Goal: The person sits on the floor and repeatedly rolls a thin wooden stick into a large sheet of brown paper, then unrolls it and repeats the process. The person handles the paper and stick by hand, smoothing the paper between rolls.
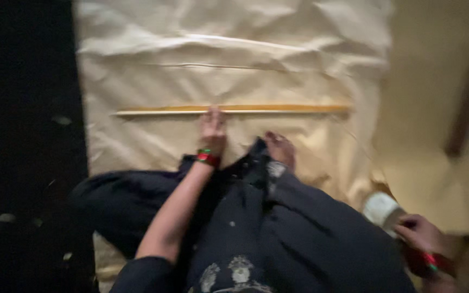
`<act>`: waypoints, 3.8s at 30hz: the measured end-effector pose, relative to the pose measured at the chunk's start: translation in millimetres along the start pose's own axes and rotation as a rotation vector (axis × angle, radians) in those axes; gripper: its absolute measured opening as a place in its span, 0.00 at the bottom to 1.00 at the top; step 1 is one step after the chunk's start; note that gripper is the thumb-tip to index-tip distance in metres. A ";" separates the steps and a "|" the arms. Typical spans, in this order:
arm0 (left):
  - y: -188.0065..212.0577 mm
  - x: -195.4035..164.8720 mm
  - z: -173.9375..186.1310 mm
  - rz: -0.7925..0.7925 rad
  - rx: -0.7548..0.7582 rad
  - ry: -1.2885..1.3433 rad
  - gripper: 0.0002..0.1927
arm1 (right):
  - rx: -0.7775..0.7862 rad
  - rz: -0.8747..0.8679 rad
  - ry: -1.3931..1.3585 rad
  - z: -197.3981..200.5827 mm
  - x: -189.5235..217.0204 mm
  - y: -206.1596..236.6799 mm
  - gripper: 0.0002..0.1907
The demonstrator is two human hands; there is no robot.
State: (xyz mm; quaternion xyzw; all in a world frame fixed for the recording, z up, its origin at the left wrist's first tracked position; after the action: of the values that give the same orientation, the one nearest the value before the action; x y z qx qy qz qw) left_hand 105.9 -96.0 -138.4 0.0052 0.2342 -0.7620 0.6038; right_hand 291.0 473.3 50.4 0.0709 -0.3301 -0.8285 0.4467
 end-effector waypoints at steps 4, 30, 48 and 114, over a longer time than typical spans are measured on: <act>-1.9 -9.3 12.1 0.083 0.088 -0.072 0.28 | -0.079 0.358 0.075 23.6 137.5 -19.2 0.28; 5.4 -24.6 18.0 0.174 0.090 -0.040 0.29 | -0.182 1.642 0.947 -108.6 488.0 -139.8 0.19; 11.5 -18.3 3.5 0.145 0.057 -0.113 0.26 | -0.175 1.440 1.260 -56.1 428.9 -159.6 0.22; 11.7 -4.6 19.8 0.032 0.079 -0.141 0.26 | -0.181 0.093 -0.961 -73.6 94.6 -26.0 0.24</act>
State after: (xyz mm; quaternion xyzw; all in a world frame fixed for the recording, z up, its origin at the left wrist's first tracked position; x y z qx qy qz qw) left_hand 123.4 -100.9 -123.6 -0.0208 0.1609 -0.7595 0.6300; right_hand 247.4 373.3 -5.6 -0.3735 -0.4282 -0.7721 0.2847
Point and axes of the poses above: each hand's wrist, its own y-axis away from the middle knuckle, its own z-axis out of the back of the hand, x = y × z, the point moved 1 cm from there along -y, towards the middle knuckle, and after that the axes turned 4 degrees about y, right-handed, at the moved point
